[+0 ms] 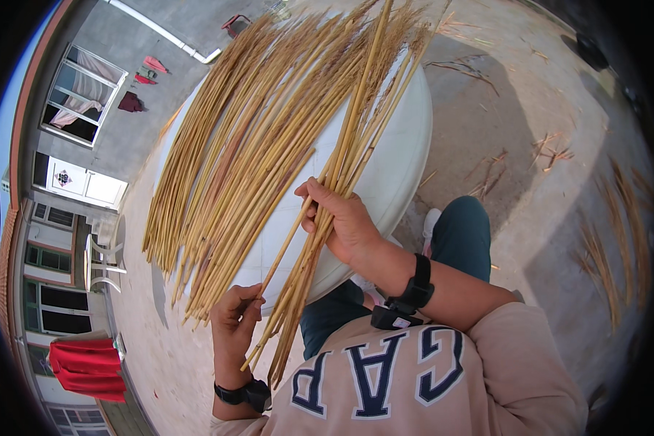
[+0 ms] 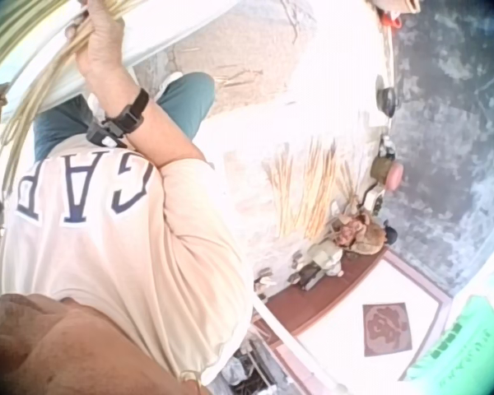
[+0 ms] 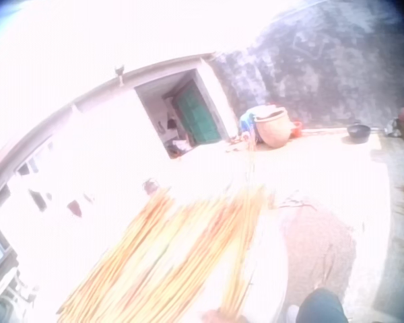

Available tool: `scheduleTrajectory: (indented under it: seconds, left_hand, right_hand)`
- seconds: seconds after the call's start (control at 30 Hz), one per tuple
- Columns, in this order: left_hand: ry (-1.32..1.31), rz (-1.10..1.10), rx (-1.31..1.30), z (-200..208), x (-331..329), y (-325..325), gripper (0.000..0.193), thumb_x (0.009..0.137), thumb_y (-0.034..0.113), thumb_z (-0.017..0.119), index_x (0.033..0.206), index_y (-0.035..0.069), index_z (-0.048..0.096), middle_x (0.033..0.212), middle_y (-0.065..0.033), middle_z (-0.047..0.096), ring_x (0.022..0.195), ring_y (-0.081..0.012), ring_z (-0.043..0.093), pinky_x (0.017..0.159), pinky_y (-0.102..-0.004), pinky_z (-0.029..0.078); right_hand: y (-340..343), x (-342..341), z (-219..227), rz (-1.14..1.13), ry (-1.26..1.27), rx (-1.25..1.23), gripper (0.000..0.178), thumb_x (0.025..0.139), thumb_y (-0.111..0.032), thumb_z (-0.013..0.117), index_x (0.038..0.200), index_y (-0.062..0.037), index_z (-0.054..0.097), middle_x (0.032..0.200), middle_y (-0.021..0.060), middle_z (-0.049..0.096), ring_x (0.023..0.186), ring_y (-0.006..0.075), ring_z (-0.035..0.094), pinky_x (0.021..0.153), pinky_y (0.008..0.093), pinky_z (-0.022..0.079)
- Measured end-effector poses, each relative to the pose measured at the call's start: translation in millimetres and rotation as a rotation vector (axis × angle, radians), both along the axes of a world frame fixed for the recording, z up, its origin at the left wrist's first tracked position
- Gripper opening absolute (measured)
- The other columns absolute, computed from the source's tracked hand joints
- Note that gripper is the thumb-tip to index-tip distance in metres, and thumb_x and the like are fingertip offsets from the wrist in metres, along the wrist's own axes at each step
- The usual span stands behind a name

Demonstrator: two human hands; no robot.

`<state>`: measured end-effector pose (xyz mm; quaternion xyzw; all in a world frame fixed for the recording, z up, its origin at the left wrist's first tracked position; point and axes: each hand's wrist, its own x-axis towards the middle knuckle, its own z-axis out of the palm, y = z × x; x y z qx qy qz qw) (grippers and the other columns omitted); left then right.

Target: The person sorts and arranges a large pile of thin wooden sticks on a white round table. They repeatedly pick up bundles of sticks, align them, and place them back on the table to create a neat stack.

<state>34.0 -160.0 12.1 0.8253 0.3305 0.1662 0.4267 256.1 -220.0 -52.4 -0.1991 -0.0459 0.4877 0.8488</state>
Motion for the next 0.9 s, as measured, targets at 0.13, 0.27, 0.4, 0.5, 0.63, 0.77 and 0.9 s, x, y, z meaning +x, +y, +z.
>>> scheduleTrajectory:
  seconds: [0.13,0.27,0.4,0.5,0.63,0.77,0.9]
  left_hand:
    - [0.010,-0.087,0.020,-2.2,-1.2,5.7,0.024,0.079,-0.007,0.060,0.102,0.001,0.063,0.078,-0.0058,0.058,0.068,-0.0121,0.058,0.064,-0.0225,0.045]
    - [0.031,-0.133,0.230,8.3,7.2,12.6,0.029,0.077,-0.007,0.060,0.104,0.003,0.063,0.093,-0.0095,0.062,0.082,-0.0188,0.060,0.068,-0.0262,0.049]
    - [0.008,-0.154,0.218,20.2,-4.4,46.8,0.035,0.078,-0.006,0.060,0.111,0.005,0.060,0.115,-0.0128,0.059,0.101,-0.0228,0.057,0.081,-0.0311,0.047]
    - [0.075,-0.168,0.217,31.1,-16.3,71.0,0.046,0.078,-0.003,0.061,0.123,0.005,0.054,0.126,-0.0135,0.052,0.117,-0.0261,0.048,0.096,-0.0338,0.039]
    - [0.197,-0.272,0.249,37.3,-25.8,94.4,0.058,0.077,0.000,0.063,0.132,0.005,0.045,0.138,-0.0145,0.041,0.131,-0.0286,0.035,0.106,-0.0352,0.028]
    - [0.337,-0.384,0.447,9.8,-14.0,86.4,0.063,0.078,0.009,0.065,0.135,0.005,0.039,0.143,-0.0161,0.032,0.134,-0.0326,0.025,0.108,-0.0390,0.024]
    - [0.420,-0.480,0.690,-20.6,14.0,72.9,0.071,0.078,0.025,0.066,0.138,0.006,0.033,0.146,-0.0174,0.023,0.136,-0.0365,0.017,0.109,-0.0485,0.016]
  right_hand:
    - [3.8,-3.8,8.8,-0.080,0.029,-0.057,0.025,0.092,-0.030,0.053,0.081,-0.0069,0.055,0.078,0.0029,0.053,0.065,0.0143,0.049,0.065,0.0288,0.045]
    - [1.7,-1.8,7.0,0.016,0.042,0.040,0.026,0.092,-0.031,0.052,0.078,-0.0100,0.050,0.074,0.0012,0.050,0.064,0.0130,0.048,0.067,0.0297,0.044]
    - [4.6,0.5,-3.2,-0.034,0.105,0.129,0.021,0.091,-0.028,0.056,0.082,-0.0105,0.049,0.068,0.0005,0.047,0.060,0.0122,0.046,0.062,0.0297,0.044]
    - [4.7,0.3,-5.6,-0.029,0.129,0.138,0.020,0.091,-0.026,0.057,0.083,-0.0097,0.049,0.065,-0.0003,0.044,0.057,0.0110,0.043,0.057,0.0285,0.041]
    - [1.9,1.5,-4.0,0.036,0.117,0.147,0.022,0.091,-0.027,0.056,0.083,-0.0086,0.049,0.064,-0.0012,0.042,0.055,0.0094,0.041,0.053,0.0264,0.038]
    - [2.2,0.2,-1.9,0.029,0.105,0.130,0.023,0.091,-0.028,0.057,0.083,-0.0075,0.049,0.063,-0.0015,0.042,0.054,0.0087,0.040,0.052,0.0254,0.037]
    - [2.6,2.2,-4.8,0.037,0.100,0.120,0.024,0.090,-0.029,0.057,0.083,-0.0072,0.049,0.063,-0.0016,0.042,0.053,0.0086,0.041,0.052,0.0251,0.037]
